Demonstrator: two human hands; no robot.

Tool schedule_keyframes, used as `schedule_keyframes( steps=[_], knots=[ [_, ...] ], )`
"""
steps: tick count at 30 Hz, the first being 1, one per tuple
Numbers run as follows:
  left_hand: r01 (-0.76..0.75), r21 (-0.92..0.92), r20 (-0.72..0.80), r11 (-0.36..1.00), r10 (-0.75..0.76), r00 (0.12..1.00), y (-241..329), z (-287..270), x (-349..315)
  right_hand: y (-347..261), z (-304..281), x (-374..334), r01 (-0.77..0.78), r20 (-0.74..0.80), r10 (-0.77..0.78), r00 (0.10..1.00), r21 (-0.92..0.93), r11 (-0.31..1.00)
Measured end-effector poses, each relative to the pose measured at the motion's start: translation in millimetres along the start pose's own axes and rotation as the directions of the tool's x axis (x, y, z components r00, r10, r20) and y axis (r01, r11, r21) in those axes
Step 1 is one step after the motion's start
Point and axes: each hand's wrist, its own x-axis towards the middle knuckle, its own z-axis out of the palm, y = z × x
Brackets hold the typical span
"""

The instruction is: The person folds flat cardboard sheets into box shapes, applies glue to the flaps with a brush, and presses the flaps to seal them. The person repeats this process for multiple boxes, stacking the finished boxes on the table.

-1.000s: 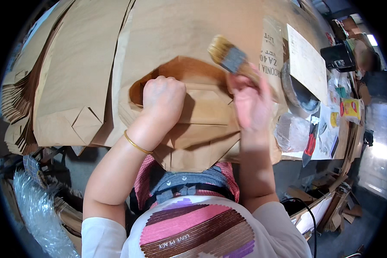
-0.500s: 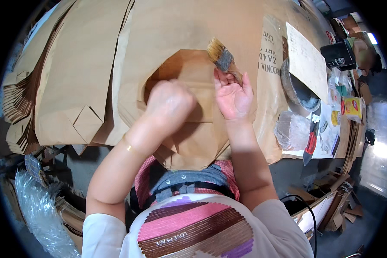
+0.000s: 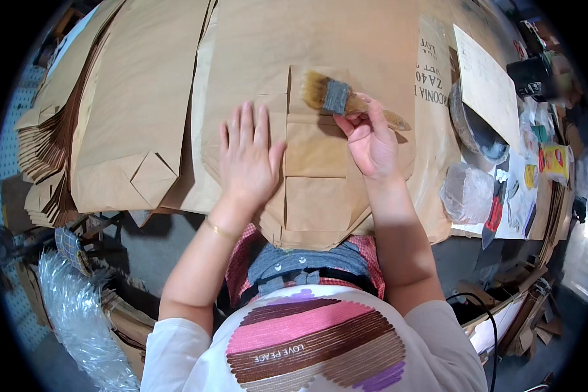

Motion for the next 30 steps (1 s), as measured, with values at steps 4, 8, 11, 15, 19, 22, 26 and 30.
schedule_keyframes(
  steps=[4,8,11,15,19,22,26,30],
  knots=[
    [-0.206,-0.192,0.195,0.959,0.243,0.950,-5,-16,-30,-5,14,1,-0.015,-0.052,0.009,0.999,-0.122,0.992],
    [-0.368,-0.242,0.135,0.898,0.406,0.904,-34,-26,15,-5,40,-29,-0.138,-0.030,0.137,0.990,-0.378,0.916],
    [-0.406,-0.074,0.119,0.911,0.412,0.903,-27,-14,15,-34,26,-87,-0.382,-0.121,0.397,0.910,-0.618,0.687],
    [-0.413,-0.057,0.095,0.909,0.417,0.904,-28,-9,12,-95,62,-116,0.338,0.349,0.125,0.929,-0.936,0.102],
    [-0.424,-0.035,0.083,0.905,0.426,0.901,-27,-9,12,-94,77,-116,0.622,0.527,0.333,0.782,-0.689,-0.370],
    [-0.419,-0.028,0.081,0.908,0.419,0.904,-25,-8,11,-78,77,-133,0.644,0.490,0.448,0.748,-0.698,-0.313],
    [-0.413,0.000,0.085,0.911,0.412,0.907,-27,-7,11,-62,80,-148,0.593,0.452,0.479,0.753,-0.780,-0.198],
    [-0.419,-0.006,0.068,0.908,0.418,0.906,-28,-13,12,-51,81,-138,0.520,0.517,0.405,0.754,-0.847,0.114]
  ],
)
